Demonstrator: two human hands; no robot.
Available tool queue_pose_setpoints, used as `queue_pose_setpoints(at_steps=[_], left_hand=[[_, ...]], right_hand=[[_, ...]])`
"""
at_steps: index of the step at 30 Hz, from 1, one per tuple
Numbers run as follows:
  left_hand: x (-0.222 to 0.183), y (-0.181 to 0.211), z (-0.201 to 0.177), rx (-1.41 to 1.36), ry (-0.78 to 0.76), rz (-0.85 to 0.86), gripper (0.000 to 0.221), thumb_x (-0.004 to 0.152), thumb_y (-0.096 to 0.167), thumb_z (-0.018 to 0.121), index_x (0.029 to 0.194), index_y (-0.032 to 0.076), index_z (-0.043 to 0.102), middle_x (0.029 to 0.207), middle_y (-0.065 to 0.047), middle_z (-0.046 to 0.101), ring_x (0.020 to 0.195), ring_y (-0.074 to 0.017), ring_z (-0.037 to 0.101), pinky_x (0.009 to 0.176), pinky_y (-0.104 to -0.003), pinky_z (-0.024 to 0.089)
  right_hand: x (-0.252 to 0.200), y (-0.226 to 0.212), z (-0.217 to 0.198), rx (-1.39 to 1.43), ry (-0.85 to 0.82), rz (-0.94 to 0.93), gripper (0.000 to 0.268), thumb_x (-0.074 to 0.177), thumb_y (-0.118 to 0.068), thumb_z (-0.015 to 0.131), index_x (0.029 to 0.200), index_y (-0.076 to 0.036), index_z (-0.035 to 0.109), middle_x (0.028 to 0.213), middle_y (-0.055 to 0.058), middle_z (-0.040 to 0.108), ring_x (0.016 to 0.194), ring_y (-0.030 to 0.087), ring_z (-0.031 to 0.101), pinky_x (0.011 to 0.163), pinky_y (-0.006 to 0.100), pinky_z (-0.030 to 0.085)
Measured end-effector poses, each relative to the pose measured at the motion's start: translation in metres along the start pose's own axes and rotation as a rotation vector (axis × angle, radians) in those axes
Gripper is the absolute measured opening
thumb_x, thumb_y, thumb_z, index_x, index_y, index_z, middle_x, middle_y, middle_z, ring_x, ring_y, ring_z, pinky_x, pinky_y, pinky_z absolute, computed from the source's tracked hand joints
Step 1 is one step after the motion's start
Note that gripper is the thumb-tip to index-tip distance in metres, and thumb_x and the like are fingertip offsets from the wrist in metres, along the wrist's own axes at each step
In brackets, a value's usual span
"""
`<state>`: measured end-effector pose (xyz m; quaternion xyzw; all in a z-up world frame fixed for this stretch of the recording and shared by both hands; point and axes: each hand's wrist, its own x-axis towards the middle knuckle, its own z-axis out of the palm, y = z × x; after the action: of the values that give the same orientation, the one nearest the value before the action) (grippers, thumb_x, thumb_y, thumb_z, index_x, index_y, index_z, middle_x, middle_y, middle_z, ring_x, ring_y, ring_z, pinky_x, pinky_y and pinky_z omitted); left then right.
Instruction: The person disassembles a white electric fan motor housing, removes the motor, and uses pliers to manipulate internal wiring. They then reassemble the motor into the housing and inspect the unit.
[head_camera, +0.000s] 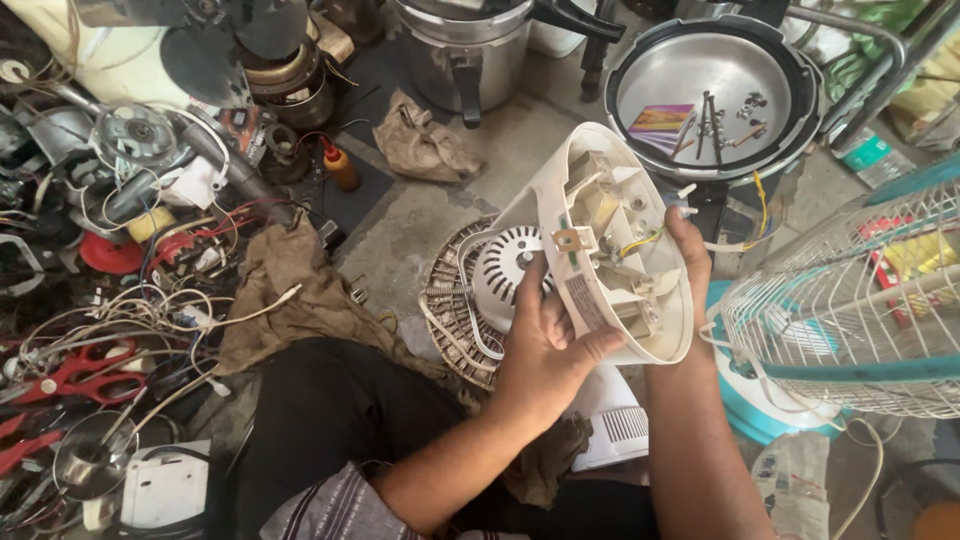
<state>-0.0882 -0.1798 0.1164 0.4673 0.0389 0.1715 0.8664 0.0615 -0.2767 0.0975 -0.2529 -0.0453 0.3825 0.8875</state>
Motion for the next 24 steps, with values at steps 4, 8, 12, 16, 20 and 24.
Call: queue_pose_setpoints(at_steps=[4,8,12,16,20,24], left_hand=[[-0.006,-0.009,-0.007,0.085,0.038,0.014,0.103,0.084,0.015,0.084,0.159,0.0,0.015,0.147,-0.022,0.053,0.138,-0.0296,0.054,0.118,-0.042,0.043],[-0.005,-0.009,-0.028,0.175,-0.053,0.078,0.104,0.082,0.017,0.088,0.158,-0.002,0.02,0.151,-0.021,0.054,0.142,-0.0287,0.053,0.121,-0.043,0.042],[-0.008,-0.014,-0.036,0.096,-0.081,0.061,0.104,0.078,0.016,0.091,0.154,0.001,0.022,0.146,-0.021,0.054,0.136,-0.0277,0.054,0.118,-0.045,0.044],[-0.008,-0.013,-0.052,0.036,-0.136,0.031,0.093,0.081,0.01,0.089,0.149,0.004,0.026,0.143,-0.022,0.055,0.136,-0.0279,0.056,0.119,-0.047,0.044],[-0.014,-0.006,-0.063,-0.001,-0.183,-0.022,0.086,0.085,0.005,0.084,0.148,0.007,0.026,0.146,-0.021,0.054,0.138,-0.0274,0.055,0.122,-0.047,0.043],[-0.023,0.006,-0.076,0.121,-0.201,-0.078,0.087,0.085,0.006,0.079,0.153,0.011,0.024,0.147,-0.017,0.053,0.137,-0.0262,0.054,0.119,-0.044,0.042]], right_hand=[[0.002,0.003,-0.001,-0.033,0.043,-0.007,0.062,0.097,-0.047,0.061,0.141,-0.004,0.06,0.13,0.017,0.069,0.114,0.033,0.067,0.104,0.047,0.051],[-0.001,0.004,0.008,-0.07,0.121,0.015,0.063,0.093,-0.049,0.061,0.14,-0.006,0.06,0.13,0.015,0.069,0.114,0.032,0.067,0.104,0.047,0.052],[-0.002,0.003,0.015,-0.156,0.125,0.0,0.065,0.093,-0.05,0.061,0.142,-0.007,0.06,0.131,0.013,0.069,0.114,0.031,0.067,0.102,0.046,0.052],[-0.004,0.004,0.029,-0.194,0.167,0.033,0.068,0.092,-0.053,0.06,0.142,-0.007,0.059,0.129,0.015,0.068,0.111,0.032,0.067,0.098,0.047,0.053],[-0.006,0.007,0.041,-0.265,0.232,0.021,0.069,0.089,-0.052,0.061,0.142,-0.008,0.059,0.13,0.016,0.068,0.11,0.033,0.068,0.097,0.048,0.054],[-0.002,0.01,0.037,-0.277,0.202,0.021,0.069,0.089,-0.051,0.061,0.143,-0.008,0.058,0.131,0.017,0.066,0.111,0.034,0.066,0.098,0.049,0.053]])
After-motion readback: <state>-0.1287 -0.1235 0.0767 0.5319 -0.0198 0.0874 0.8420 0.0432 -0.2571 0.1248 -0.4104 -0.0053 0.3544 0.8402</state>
